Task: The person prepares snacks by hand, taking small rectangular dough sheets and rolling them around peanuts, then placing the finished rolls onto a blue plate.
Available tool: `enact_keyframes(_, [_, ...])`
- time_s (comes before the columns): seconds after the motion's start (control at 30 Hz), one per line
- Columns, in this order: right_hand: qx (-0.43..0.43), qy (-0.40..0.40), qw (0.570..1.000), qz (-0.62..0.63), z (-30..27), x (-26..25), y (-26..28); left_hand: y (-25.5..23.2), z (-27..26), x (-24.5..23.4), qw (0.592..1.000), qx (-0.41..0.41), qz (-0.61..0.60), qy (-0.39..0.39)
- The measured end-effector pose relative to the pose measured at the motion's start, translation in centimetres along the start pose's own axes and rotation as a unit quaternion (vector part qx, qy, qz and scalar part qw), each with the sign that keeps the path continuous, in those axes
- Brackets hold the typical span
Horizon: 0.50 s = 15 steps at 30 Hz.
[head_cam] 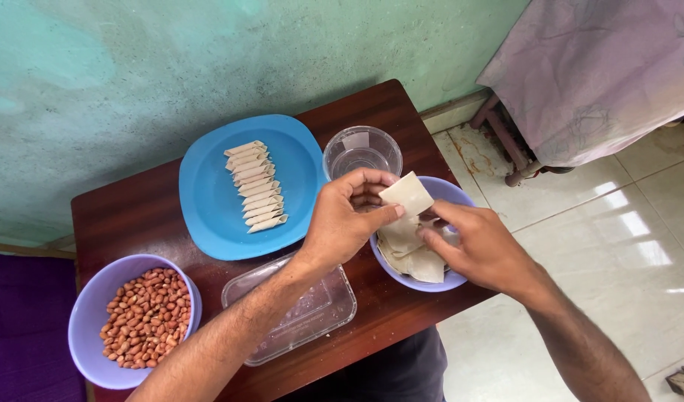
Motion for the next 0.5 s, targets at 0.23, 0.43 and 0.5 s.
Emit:
enact_keyframes(0.23, [0.043, -0.040, 0.955, 0.291, -0.2, 0.0, 0.6, -0.2, -1.7, 1.1, 0.999, -0.015, 0.016, 0.025])
enact_keyframes(0.43, [0.013, -0.124, 0.962, 0.244, -1.2, -1.0, 2.0, -2.5, -3.9, 1.3, 0.994, 0.062, 0.077, 0.037])
enact_keyframes(0.5, [0.008, -0.133, 0.972, 0.191, -2.0, -1.1, 3.3, -3.1, -4.9, 1.4, 0.983, 0.111, 0.139, 0.047])
Point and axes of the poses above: each hand's wrist, its own z-axis towards the middle knuckle, its own x-axis out of the palm, y = z × x, the point moved 8 cm from there along z, towards the middle knuckle, and after that the axes turned 7 degrees about -z, right-handed, at the moved point
